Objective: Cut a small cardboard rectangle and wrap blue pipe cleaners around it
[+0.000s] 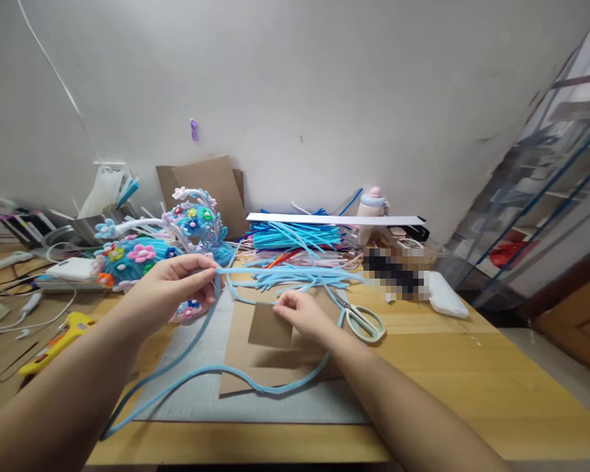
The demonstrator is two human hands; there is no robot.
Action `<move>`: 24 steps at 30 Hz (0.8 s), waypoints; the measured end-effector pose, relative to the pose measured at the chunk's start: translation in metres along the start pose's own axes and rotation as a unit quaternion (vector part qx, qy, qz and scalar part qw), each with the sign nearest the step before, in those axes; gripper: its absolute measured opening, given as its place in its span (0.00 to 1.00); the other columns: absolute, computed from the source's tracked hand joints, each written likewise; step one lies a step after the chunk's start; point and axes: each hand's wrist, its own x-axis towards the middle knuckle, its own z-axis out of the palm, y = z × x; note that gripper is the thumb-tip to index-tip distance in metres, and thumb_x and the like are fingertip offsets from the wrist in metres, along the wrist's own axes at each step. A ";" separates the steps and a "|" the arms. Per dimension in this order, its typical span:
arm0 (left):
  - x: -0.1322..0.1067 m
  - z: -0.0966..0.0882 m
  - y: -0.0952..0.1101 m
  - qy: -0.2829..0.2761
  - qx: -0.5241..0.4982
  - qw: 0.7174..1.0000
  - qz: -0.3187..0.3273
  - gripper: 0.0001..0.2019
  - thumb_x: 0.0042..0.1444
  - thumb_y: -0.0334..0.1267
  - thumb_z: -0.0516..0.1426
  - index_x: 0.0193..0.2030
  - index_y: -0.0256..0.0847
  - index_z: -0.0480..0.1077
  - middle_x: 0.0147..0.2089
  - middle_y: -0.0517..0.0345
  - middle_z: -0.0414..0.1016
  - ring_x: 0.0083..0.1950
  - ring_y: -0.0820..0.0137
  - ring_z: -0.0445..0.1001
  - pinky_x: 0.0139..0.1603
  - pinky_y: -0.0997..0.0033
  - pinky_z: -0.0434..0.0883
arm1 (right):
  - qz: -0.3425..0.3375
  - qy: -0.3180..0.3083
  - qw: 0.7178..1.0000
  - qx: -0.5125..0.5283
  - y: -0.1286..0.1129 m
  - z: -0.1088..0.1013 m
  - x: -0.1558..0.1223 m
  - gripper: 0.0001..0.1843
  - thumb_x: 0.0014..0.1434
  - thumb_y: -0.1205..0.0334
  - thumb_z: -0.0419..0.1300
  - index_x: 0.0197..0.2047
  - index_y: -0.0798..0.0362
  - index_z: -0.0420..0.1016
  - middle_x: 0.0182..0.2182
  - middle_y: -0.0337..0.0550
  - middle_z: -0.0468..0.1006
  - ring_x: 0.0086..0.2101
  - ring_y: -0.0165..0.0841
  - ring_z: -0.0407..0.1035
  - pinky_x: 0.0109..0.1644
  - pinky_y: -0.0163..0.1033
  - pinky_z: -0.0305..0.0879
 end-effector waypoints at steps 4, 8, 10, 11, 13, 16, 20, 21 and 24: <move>0.023 0.012 -0.009 -0.019 -0.051 0.998 0.015 0.08 0.51 0.40 0.60 0.31 0.37 0.71 0.20 0.63 0.71 0.22 0.78 0.69 0.23 0.82 0.66 | -0.048 0.086 0.993 0.069 -0.042 -0.025 0.018 0.15 0.58 0.49 0.54 0.34 0.53 0.66 0.29 0.40 0.70 0.30 0.31 0.64 0.32 0.35 0.61; 0.050 0.020 -0.023 -0.009 -0.114 0.993 0.026 0.07 0.50 0.38 0.61 0.31 0.37 0.69 0.21 0.64 0.70 0.22 0.79 0.68 0.24 0.80 0.66 | -0.156 0.140 0.969 0.128 -0.068 -0.040 0.031 0.08 0.58 0.56 0.57 0.38 0.50 0.68 0.31 0.38 0.70 0.32 0.30 0.65 0.37 0.36 0.61; 0.060 0.022 -0.030 0.003 -0.139 0.990 0.025 0.08 0.50 0.38 0.62 0.31 0.38 0.68 0.20 0.65 0.70 0.21 0.78 0.68 0.23 0.80 0.66 | -0.182 0.162 0.957 0.154 -0.067 -0.042 0.037 0.06 0.59 0.59 0.56 0.41 0.48 0.67 0.30 0.36 0.70 0.32 0.29 0.65 0.38 0.35 0.61; 0.064 0.023 -0.033 0.007 -0.147 0.989 0.024 0.08 0.50 0.38 0.62 0.32 0.38 0.67 0.19 0.65 0.70 0.20 0.78 0.68 0.23 0.80 0.65 | -0.188 0.173 0.953 0.166 -0.064 -0.042 0.039 0.06 0.59 0.60 0.57 0.41 0.47 0.67 0.30 0.36 0.70 0.32 0.29 0.65 0.37 0.35 0.61; 0.069 0.025 -0.039 0.014 -0.155 0.988 0.021 0.09 0.50 0.38 0.61 0.32 0.38 0.65 0.19 0.65 0.70 0.20 0.78 0.68 0.22 0.81 0.65 | -0.195 0.197 0.944 0.179 -0.056 -0.040 0.043 0.05 0.58 0.62 0.58 0.39 0.48 0.67 0.31 0.36 0.70 0.32 0.29 0.66 0.37 0.34 0.61; 0.072 0.028 -0.049 0.028 -0.158 0.987 0.022 0.09 0.51 0.38 0.61 0.31 0.39 0.63 0.18 0.66 0.70 0.19 0.77 0.68 0.21 0.81 0.64 | -0.199 0.225 0.937 0.179 -0.048 -0.034 0.045 0.04 0.58 0.63 0.59 0.37 0.49 0.67 0.31 0.37 0.71 0.32 0.29 0.67 0.36 0.34 0.62; 0.071 0.030 -0.058 0.057 -0.137 0.988 0.049 0.10 0.51 0.37 0.60 0.30 0.40 0.61 0.19 0.68 0.69 0.18 0.78 0.66 0.20 0.79 0.63 | -0.174 0.230 0.933 0.216 -0.044 -0.021 0.045 0.02 0.58 0.64 0.58 0.36 0.49 0.68 0.31 0.36 0.71 0.31 0.27 0.66 0.34 0.32 0.63; 0.071 0.030 -0.059 0.062 -0.126 0.988 0.058 0.10 0.51 0.37 0.61 0.29 0.40 0.61 0.19 0.68 0.68 0.18 0.78 0.66 0.20 0.79 0.63 | -0.168 0.235 0.931 0.224 -0.043 -0.019 0.045 0.02 0.58 0.64 0.58 0.35 0.49 0.68 0.31 0.36 0.71 0.31 0.27 0.66 0.34 0.32 0.63; 0.068 0.029 -0.061 0.059 -0.105 0.991 0.064 0.10 0.51 0.36 0.61 0.28 0.40 0.61 0.19 0.68 0.67 0.18 0.78 0.65 0.19 0.78 0.63 | -0.158 0.259 0.925 0.229 -0.041 -0.013 0.047 0.03 0.57 0.63 0.59 0.34 0.50 0.67 0.29 0.36 0.70 0.31 0.28 0.66 0.36 0.34 0.64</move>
